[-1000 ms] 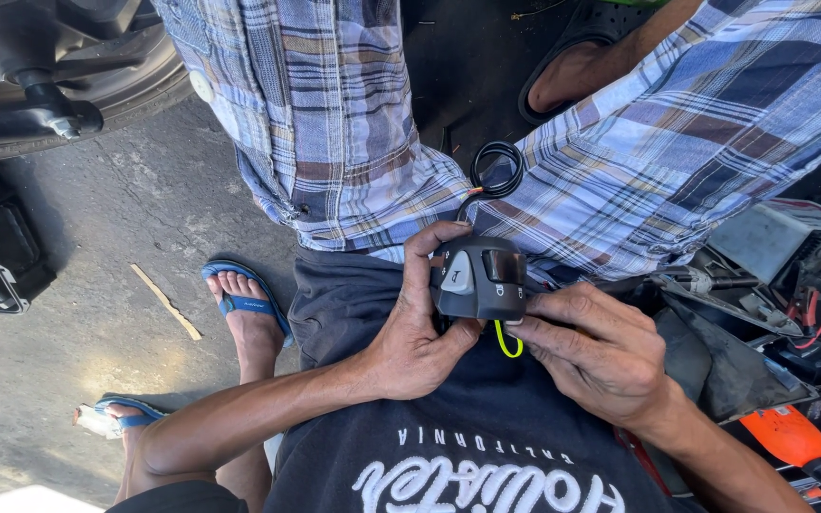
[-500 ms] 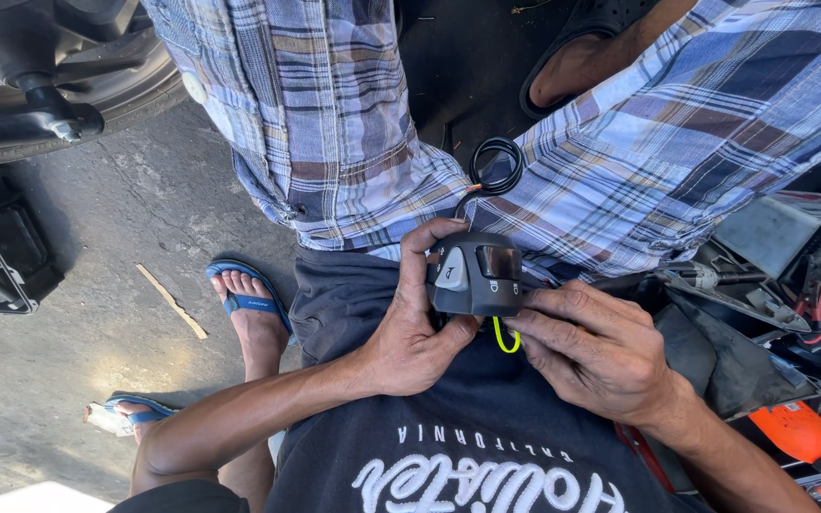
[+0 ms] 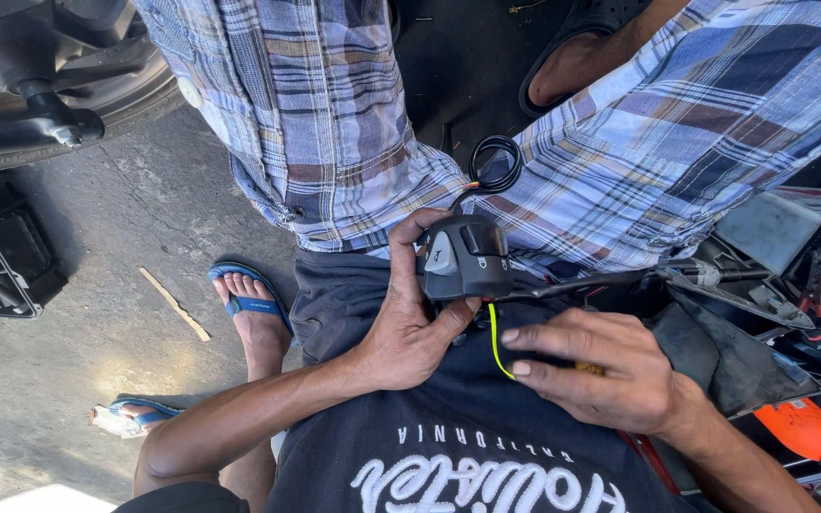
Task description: The person sits on the ground and uses a screwdriver to work on a motorcycle switch assembly held in their lap. They manipulate wires and components within the assembly, occasionally reaching for tools from a nearby green toolbox.
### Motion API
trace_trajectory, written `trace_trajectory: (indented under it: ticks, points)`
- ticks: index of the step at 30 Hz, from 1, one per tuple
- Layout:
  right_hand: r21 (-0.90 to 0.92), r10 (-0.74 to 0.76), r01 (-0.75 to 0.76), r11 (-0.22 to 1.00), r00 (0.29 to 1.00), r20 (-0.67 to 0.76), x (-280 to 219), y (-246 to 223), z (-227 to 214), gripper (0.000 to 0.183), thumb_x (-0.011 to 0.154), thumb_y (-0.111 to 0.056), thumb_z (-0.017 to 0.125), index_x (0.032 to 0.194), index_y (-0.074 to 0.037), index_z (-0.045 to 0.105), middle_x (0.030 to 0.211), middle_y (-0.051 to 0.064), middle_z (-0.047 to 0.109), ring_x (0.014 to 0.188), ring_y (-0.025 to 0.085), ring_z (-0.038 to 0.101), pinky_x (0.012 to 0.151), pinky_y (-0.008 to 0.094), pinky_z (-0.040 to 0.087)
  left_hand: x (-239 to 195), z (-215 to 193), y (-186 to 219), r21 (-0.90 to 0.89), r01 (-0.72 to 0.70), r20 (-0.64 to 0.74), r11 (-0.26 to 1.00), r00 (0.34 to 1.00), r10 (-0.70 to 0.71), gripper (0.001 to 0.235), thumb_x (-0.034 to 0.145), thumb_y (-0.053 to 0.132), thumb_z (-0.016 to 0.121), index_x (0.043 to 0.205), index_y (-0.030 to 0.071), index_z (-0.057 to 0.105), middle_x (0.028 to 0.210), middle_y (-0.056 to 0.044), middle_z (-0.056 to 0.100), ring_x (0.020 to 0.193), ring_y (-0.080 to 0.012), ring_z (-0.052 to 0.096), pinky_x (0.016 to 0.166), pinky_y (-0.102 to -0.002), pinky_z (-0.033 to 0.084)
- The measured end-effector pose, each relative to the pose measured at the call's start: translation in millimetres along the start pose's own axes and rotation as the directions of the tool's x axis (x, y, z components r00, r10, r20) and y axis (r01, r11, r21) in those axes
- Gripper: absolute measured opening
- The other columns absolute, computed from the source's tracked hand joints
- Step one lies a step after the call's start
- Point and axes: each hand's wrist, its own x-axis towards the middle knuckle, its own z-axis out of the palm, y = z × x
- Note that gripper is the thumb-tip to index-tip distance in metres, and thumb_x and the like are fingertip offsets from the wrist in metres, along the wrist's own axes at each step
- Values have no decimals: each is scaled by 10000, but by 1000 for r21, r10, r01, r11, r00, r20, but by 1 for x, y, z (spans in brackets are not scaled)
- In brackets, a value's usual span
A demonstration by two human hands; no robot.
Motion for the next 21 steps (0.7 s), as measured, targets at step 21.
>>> trace_trajectory:
  ticks: [21]
  points:
    - [105, 725, -943, 315, 311, 614, 70, 62, -5, 198, 886, -233, 895, 869, -36, 902, 597, 117, 763, 463, 166, 625, 422, 295, 523, -9, -23, -30, -184, -158, 115, 970, 977, 181, 757, 1069, 141, 725, 1592, 34, 188, 1302, -255, 674, 1230, -382, 676, 1120, -598, 510]
